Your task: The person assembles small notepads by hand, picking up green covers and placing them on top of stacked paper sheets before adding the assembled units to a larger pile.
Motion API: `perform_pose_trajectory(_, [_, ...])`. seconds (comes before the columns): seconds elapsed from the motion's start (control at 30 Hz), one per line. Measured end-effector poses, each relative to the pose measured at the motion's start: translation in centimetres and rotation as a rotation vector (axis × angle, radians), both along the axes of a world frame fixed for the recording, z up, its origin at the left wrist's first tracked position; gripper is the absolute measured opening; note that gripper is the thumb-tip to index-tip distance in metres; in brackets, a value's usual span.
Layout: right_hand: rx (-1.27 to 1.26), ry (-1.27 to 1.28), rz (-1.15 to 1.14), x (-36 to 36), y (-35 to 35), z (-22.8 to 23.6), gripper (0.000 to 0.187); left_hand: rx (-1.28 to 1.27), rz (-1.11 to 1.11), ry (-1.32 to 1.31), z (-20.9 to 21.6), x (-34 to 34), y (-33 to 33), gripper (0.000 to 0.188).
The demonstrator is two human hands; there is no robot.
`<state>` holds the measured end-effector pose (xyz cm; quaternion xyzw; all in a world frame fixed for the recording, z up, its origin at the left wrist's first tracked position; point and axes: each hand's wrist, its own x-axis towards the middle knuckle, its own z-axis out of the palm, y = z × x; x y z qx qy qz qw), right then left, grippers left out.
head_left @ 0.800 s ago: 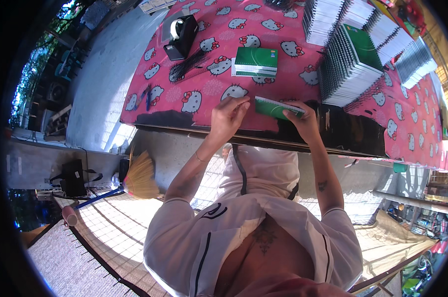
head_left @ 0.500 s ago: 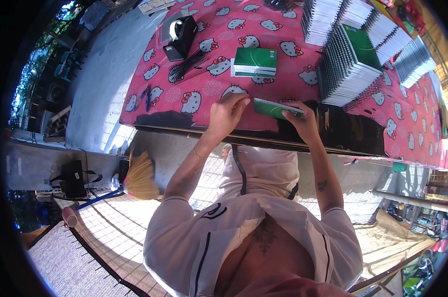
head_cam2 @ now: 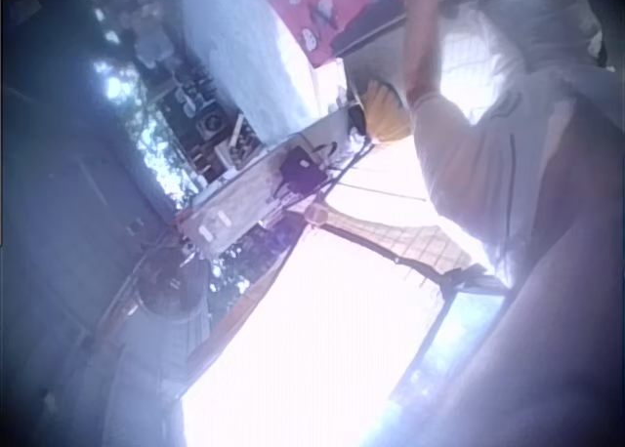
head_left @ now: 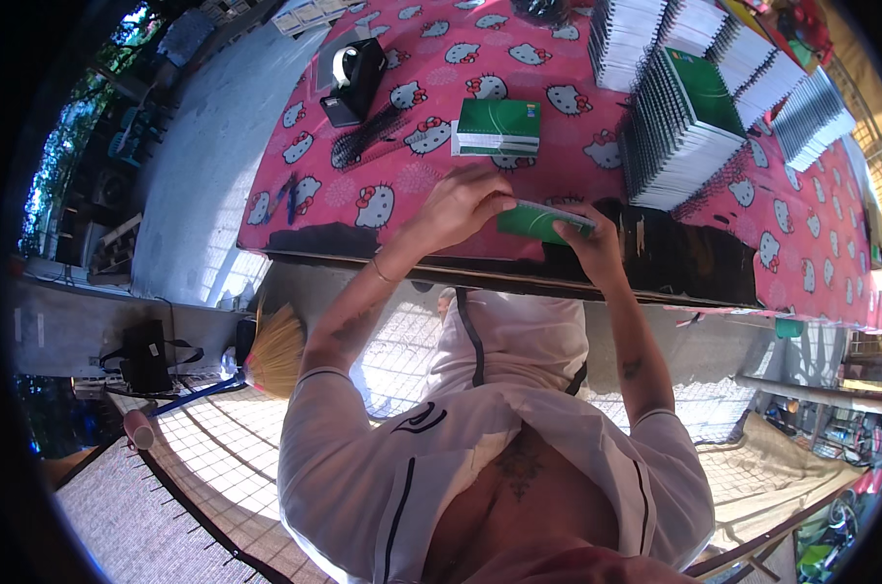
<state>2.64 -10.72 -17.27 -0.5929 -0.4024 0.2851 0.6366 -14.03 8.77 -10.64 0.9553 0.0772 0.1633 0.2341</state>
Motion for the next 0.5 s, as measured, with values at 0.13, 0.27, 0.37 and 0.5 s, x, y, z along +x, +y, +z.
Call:
perform_pose_trajectory(0.13, [0.0,0.019,-0.086,-0.5,-0.2,0.5,0.022,0.614,0.277,-0.13,0.2,1.0,-3.3,0.054])
perform_pose_trajectory(0.27, [0.051,-0.006,-0.166,-1.1,-0.1,0.8,0.023,0.603,0.287,-0.099,-5.4,-0.2,-6.6,0.07])
perform_pose_trajectory(0.37, [0.017,-0.001,-0.164,-0.8,-0.3,0.7,0.024,0.463,0.297,-0.181,-4.6,-0.1,-5.6,0.064])
perform_pose_trajectory(0.5, [0.032,0.031,-0.124,-1.2,-0.1,0.9,0.024,0.321,0.13,-0.218,-0.9,1.8,-2.0,0.036])
